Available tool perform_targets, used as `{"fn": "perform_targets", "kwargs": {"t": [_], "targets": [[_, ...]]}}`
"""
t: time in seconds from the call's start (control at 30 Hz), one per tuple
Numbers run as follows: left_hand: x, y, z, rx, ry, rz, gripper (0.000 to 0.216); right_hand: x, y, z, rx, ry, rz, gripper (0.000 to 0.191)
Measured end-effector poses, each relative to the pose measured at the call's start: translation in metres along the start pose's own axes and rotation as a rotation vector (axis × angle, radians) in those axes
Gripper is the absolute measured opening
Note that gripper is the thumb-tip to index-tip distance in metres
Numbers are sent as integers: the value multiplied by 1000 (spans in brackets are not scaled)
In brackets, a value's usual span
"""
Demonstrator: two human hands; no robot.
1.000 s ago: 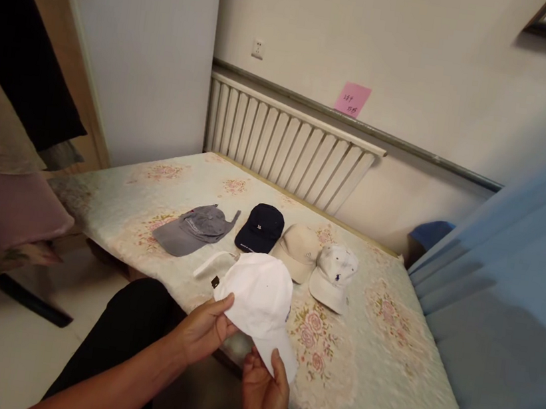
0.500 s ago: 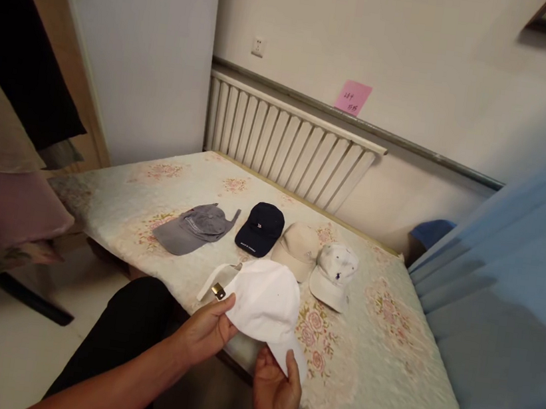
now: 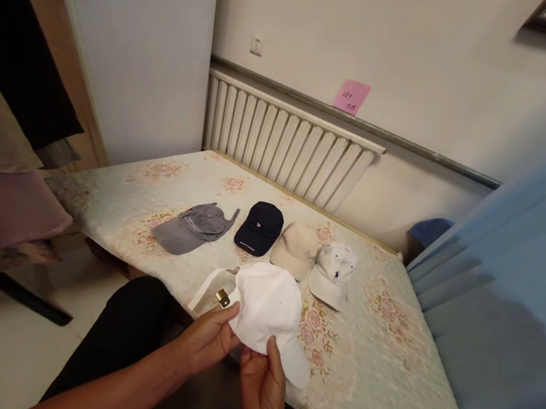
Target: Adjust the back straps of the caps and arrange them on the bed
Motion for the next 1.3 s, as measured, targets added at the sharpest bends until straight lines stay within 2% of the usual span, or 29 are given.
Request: {"fn": "perform_targets", "kwargs": {"t": [0.33,0.5,0.57,0.67,0.7,0.77,0.93,1.07,1.23,1.3], "targets": [[-14,-3,4,4,9,-120,32,15,5,-4,-45,-90,-9,60],[-22,-9,7,27,7,-346,28,19,7,-4,-74,-105,-57,58],[-26,-12,7,-14,59,-523,34,21,7,-4,-88,-102,-83,56],[-33,-15,11,-118,264,-783,54,24,7,-5,-101,-100,-103,54],[-35,-13,14,-107,341,-864,60,24,7,-5,-102,-106,-102,54],[-35,-7,20,-9,447,-1031,65,25,6,-7,-103,-116,-90,54],[-20,5,26,279,438,-1331,50,18,6,-9,-110,-65,-56,53],[-12,3,17,348,386,-1365,38,14,9,-7,-68,-49,-43,54],[-19,-4,5,330,241,-1127,28,16,10,-3,-15,-12,21,57],[-23,-5,3,323,213,-1106,25,18,10,-1,8,-11,48,59]]}}
Point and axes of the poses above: each hand's wrist, its own z-axis away from the middle knuckle, its own y-axis out of the palm, x = y × z, the point moved 3 cm from there along -z, towards the middle knuckle, and after that the axes turned 13 degrees about x, right-handed, at the moved point
